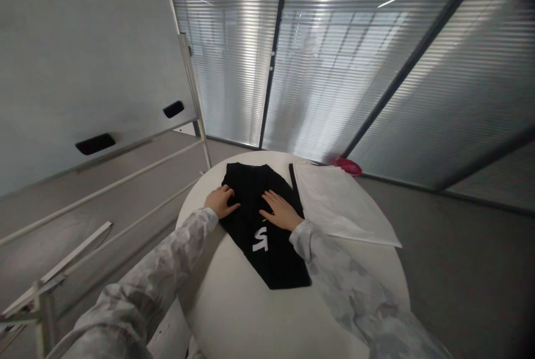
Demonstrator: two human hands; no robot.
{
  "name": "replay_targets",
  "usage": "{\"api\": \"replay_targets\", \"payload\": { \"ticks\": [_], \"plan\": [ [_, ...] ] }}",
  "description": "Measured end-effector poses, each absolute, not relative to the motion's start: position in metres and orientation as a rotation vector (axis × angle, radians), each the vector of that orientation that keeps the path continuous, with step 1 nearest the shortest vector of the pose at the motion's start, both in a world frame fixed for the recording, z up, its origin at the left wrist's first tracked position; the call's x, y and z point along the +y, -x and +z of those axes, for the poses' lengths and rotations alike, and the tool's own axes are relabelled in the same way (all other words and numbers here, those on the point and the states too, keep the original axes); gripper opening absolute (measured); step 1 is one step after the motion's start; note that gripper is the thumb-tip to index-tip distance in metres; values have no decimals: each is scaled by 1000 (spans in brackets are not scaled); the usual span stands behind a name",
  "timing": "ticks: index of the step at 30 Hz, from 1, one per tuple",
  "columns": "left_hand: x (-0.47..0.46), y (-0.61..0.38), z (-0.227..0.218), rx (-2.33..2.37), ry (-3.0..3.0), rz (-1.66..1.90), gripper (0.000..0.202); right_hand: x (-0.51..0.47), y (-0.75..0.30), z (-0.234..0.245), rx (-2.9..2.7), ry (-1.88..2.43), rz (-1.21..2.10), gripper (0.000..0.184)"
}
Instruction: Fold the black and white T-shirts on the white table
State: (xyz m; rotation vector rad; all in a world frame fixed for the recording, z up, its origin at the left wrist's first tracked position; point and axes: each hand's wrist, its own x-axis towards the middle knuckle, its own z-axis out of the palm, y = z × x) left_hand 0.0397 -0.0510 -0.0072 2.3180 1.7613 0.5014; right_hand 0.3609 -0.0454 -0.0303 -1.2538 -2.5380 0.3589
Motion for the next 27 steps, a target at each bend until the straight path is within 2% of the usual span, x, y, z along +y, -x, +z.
{"api": "replay_targets", "payload": {
  "ticks": [2,4,9,13,15,18,21,24,27],
  "plan": [
    [-44,-34,-9,1823,-2163,607,16,-33,-353,-34,-2536,1273,350,69],
    [-31,-21,-6,1955,-1963,744,9,-19,-347,-37,-2529,1294,352,70],
    [3,23,19,2246,-1631,976,17,20,-327,-32,-2428,1446,356,68],
    [-5,27,24,2261,-1607,1100,20,25,-309,-19,-2286,1483,286,58],
    [-24,17,15,2109,-1808,1083,24,5,-305,-13,-2258,1360,240,53],
    [-59,-2,-4,1684,-2267,877,35,-46,-311,-7,-2305,1149,260,50],
    [-86,-15,-18,1461,-2458,702,43,-97,-323,-9,-2432,1065,332,64],
    [-95,-21,-22,1504,-2441,683,33,-124,-328,-18,-2498,1124,376,78],
    [-90,-23,-22,1587,-2379,639,15,-126,-317,-26,-2489,1160,412,71]
  ]
}}
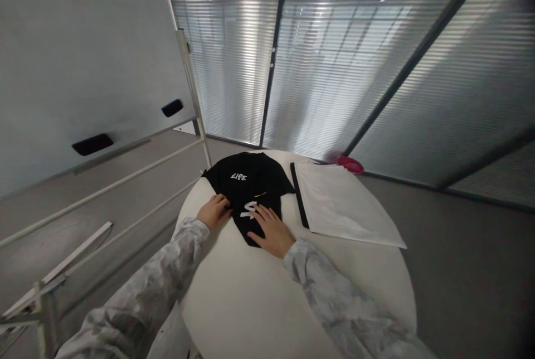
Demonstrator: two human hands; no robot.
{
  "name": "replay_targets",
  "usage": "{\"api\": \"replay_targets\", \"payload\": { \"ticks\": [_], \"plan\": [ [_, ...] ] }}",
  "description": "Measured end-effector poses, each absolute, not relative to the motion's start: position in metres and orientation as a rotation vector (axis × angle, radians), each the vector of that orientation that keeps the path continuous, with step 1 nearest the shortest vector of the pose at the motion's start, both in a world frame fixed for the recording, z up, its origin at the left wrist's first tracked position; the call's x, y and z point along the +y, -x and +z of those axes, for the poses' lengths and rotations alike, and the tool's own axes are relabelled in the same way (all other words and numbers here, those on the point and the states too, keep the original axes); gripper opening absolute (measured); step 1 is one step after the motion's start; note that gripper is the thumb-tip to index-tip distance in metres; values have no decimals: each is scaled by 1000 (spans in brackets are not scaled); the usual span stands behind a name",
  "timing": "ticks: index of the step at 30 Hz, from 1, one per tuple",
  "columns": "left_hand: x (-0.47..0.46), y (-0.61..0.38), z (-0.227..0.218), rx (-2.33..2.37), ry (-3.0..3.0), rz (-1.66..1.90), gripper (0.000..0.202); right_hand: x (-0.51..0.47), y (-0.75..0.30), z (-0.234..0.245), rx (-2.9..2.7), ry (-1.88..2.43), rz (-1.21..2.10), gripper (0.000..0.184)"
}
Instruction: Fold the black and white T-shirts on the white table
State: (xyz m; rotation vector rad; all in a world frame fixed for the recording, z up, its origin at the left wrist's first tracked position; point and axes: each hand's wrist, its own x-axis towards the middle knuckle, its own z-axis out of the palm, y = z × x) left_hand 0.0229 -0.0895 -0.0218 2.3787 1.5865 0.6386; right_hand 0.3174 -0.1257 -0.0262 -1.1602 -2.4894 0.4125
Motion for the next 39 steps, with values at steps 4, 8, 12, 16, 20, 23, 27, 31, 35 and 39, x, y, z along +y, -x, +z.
{"api": "replay_targets", "payload": {
  "ticks": [4,8,12,16,20,23,27,31,35,39],
  "plan": [
    [-79,-9,-19,1670,-2371,562,9,-113,-301,-20,-2482,1099,491,67],
    [-82,18,-10,1624,-2424,521,11,-90,-348,7,-2308,1154,354,50],
    [-93,28,2,1612,-2401,549,22,-65,-463,18,-2000,1635,-75,47],
    [-98,3,17,1578,-2400,675,26,-59,-546,1,-1943,1950,-182,36],
    [-95,-44,31,1393,-2409,771,24,-65,-551,-3,-1983,1833,-132,28],
    [-92,-82,37,1263,-2283,891,23,-75,-518,15,-1975,1696,-114,30],
    [-90,-126,35,1121,-1941,989,31,-104,-450,43,-1980,1362,91,28],
    [-97,-158,28,944,-1843,914,69,-133,-393,56,-1757,1085,463,22],
    [-108,-168,14,953,-1840,896,62,-142,-378,51,-1706,1055,739,22],
    [-121,-145,0,916,-1740,929,62,-131,-395,35,-1766,1181,802,25]
  ]
}}
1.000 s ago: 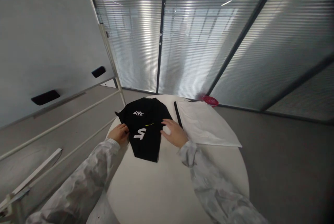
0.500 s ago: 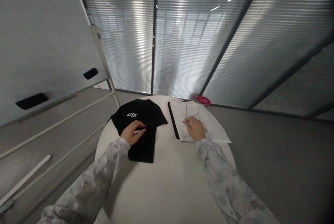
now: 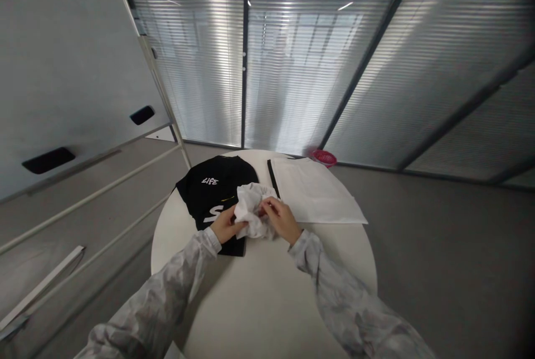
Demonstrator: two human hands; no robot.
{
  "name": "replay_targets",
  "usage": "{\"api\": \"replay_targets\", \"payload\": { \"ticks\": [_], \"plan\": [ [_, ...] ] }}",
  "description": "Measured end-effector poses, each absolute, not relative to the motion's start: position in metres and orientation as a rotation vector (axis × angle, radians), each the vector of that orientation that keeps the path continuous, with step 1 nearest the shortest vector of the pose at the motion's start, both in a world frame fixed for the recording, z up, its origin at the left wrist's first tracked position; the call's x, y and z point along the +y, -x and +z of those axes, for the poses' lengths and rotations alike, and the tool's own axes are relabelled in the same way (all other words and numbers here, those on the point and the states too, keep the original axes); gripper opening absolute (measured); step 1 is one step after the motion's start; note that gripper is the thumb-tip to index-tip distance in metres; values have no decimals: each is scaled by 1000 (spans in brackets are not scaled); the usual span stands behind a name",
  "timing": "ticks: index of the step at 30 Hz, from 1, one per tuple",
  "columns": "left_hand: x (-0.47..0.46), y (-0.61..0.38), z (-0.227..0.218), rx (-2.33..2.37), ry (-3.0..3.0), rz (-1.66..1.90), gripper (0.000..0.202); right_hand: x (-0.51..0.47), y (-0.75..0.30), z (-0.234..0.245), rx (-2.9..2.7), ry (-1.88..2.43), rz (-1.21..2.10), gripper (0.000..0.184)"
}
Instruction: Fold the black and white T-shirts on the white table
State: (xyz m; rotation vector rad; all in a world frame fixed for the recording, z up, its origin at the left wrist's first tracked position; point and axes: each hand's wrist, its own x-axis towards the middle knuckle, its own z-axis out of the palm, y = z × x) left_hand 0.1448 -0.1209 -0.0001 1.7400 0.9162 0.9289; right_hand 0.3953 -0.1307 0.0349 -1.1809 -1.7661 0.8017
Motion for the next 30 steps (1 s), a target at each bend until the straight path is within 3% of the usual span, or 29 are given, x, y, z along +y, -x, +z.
{"api": "replay_targets", "payload": {
  "ticks": [2,5,7,9,12,17,22,27,30],
  "plan": [
    [-130,-122,-3,875,-1712,853,69,-120,-407,26,-1839,1342,610,21],
    [-145,-86,-3,725,-1672,651,64,-107,-417,13,-2074,1563,298,34],
    [-151,-70,0,713,-1524,574,55,-102,-417,6,-2229,1601,278,22],
    [-149,-62,4,853,-1280,558,61,-100,-413,0,-2271,1565,378,7],
    [-134,-69,11,1146,-1055,575,72,-98,-408,-5,-2062,1466,633,14],
    [-102,-109,15,1419,-1269,508,79,-88,-405,11,-1584,1265,1038,32],
    [-82,-138,13,1196,-1584,581,50,-85,-398,42,-1306,1202,1291,44],
    [-67,-116,27,1076,-1392,1128,45,-80,-407,49,-1051,1174,1289,49],
    [-65,-93,42,1006,-1107,1258,43,-69,-415,42,-937,1149,1265,54]
  ]
}}
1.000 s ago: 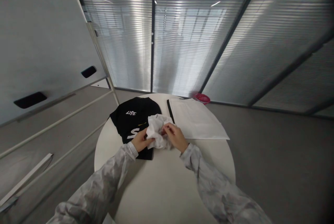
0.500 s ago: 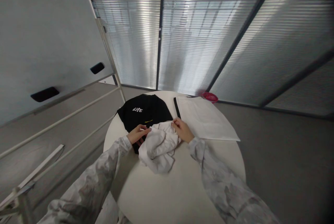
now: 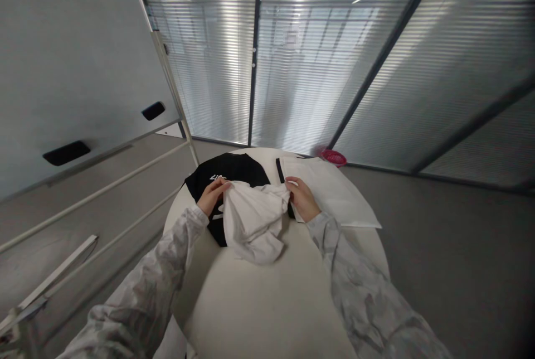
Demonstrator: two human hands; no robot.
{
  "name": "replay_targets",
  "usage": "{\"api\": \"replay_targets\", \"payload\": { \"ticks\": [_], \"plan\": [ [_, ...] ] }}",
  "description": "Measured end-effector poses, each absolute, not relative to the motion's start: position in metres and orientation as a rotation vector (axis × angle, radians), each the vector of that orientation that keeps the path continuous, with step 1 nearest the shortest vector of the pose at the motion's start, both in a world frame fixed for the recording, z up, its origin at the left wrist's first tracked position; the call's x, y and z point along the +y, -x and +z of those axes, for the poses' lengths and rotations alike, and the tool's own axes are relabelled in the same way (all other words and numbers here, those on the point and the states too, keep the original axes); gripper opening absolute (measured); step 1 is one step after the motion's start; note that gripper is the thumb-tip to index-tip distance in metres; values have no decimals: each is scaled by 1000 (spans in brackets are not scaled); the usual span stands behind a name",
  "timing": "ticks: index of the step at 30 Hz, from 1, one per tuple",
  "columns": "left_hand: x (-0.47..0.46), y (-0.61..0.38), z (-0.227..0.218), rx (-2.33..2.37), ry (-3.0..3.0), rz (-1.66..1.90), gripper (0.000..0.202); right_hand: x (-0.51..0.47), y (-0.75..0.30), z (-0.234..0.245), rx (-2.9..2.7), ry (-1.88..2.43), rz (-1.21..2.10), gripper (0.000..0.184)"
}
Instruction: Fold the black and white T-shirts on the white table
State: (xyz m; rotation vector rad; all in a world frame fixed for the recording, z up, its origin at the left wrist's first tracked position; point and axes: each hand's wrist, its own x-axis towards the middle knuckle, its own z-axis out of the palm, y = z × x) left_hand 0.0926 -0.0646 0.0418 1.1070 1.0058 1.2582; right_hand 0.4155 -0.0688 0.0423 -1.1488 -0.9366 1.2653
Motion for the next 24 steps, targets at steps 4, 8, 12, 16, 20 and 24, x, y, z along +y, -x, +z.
{"api": "replay_targets", "payload": {
  "ticks": [4,8,12,16,20,24],
  "plan": [
    [-75,-74,56,916,-870,1293,46,-68,-411,26,-1019,1206,1158,57],
    [-110,-75,62,906,-1094,1231,45,-93,-391,6,-1606,1300,738,50],
    [-162,-88,72,700,-1505,683,37,-113,-384,-7,-2118,1293,572,34],
    [-180,-95,73,553,-1478,317,48,-113,-409,0,-2150,1307,677,18],
    [-140,-92,53,978,-1477,670,53,-117,-445,18,-1855,1155,1028,18],
    [-86,-102,29,1498,-1563,734,57,-126,-459,24,-1389,1150,1387,33]
  ]
}}
